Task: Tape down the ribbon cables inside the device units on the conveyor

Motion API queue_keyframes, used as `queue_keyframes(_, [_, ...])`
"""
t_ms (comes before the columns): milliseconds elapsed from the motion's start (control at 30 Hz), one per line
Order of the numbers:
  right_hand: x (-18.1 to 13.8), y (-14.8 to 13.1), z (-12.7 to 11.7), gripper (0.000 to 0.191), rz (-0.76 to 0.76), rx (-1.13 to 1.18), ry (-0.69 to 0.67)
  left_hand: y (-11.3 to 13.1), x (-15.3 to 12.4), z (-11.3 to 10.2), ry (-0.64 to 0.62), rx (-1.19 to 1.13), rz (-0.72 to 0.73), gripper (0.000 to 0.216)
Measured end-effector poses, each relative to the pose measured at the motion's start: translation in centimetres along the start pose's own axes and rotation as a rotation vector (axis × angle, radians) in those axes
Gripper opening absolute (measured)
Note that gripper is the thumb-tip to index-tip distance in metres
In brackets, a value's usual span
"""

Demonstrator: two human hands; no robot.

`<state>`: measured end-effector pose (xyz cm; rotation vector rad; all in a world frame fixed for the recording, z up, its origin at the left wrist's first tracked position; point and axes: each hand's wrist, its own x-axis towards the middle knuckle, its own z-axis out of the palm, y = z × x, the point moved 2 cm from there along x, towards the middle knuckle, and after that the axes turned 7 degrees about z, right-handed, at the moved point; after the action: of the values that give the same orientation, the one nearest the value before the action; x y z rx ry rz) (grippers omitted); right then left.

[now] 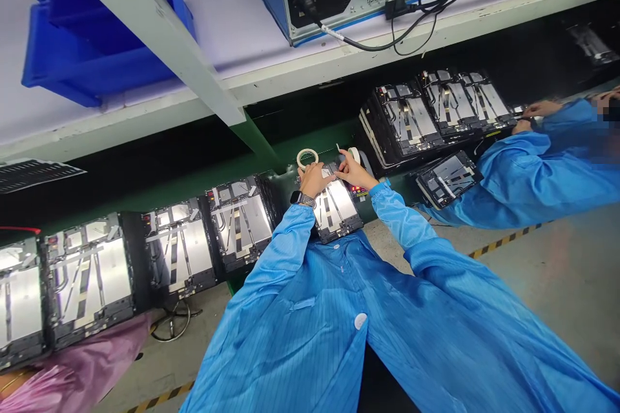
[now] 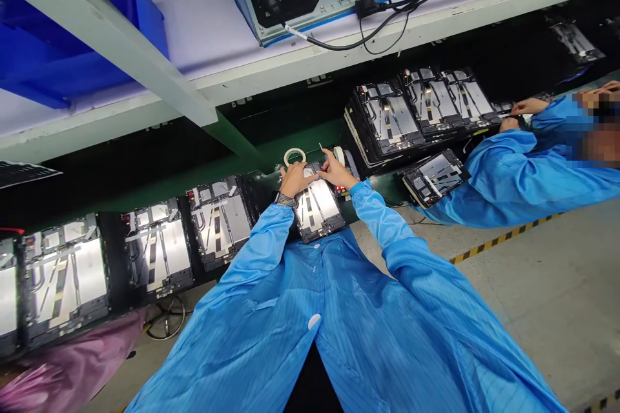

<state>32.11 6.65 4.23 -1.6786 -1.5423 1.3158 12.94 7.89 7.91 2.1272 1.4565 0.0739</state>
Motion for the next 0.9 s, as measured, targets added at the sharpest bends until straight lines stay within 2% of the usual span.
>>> queue_keyframes(200, [-0.3, -0.8, -0.2, 0.096, 0.036, -0.049, -0.025, -0.1, 0.2, -0.4, -0.063, 0.002, 0.024, 0.064])
queue_keyframes(333, [-0.7, -0.7, 0.3, 0.099, 0.045, -0.086, 0.006, 0.2, -0.5, -1.4, -0.079, 0.008, 0.056, 0.068])
queue_keyframes(433, [-1.7, -1.0, 0.7, 0.099, -0.003, -0.162, 0.056, -0.2, -2.5, -3.1, 0.026, 0.0, 0.039, 0.063])
queue_keyframes(567, [-4.1, -2.9, 1.5, 0.087, -0.114, -0.236, 0.254, -2.3, -7.5, -5.2, 0.264, -0.091, -0.02, 0.052])
queue_keyframes(600, [-4.6, -3.7, 2.1, 0.083, -0.143, -0.242, 0.265, -2.9, -8.8, -5.3, 0.332, -0.128, -0.042, 0.051])
queue_keyframes(667, [-5.4, -5.1, 3.8, 0.081, -0.214, -0.255, 0.177, -3.8, -10.9, -4.9, 0.453, -0.205, -0.115, 0.054])
queue_keyframes(733, [-5.4, -6.3, 5.8, 0.081, -0.293, -0.274, 0.033, -4.3, -12.0, -3.4, 0.498, -0.272, -0.212, 0.058])
queue_keyframes(800, [-4.9, -6.8, 7.5, 0.079, -0.343, -0.286, -0.041, -4.4, -12.1, -1.4, 0.469, -0.314, -0.293, 0.059])
queue_keyframes(900, [-3.5, -6.9, 8.8, 0.072, -0.348, -0.284, -0.07, -4.5, -11.2, 1.4, 0.411, -0.334, -0.353, 0.055])
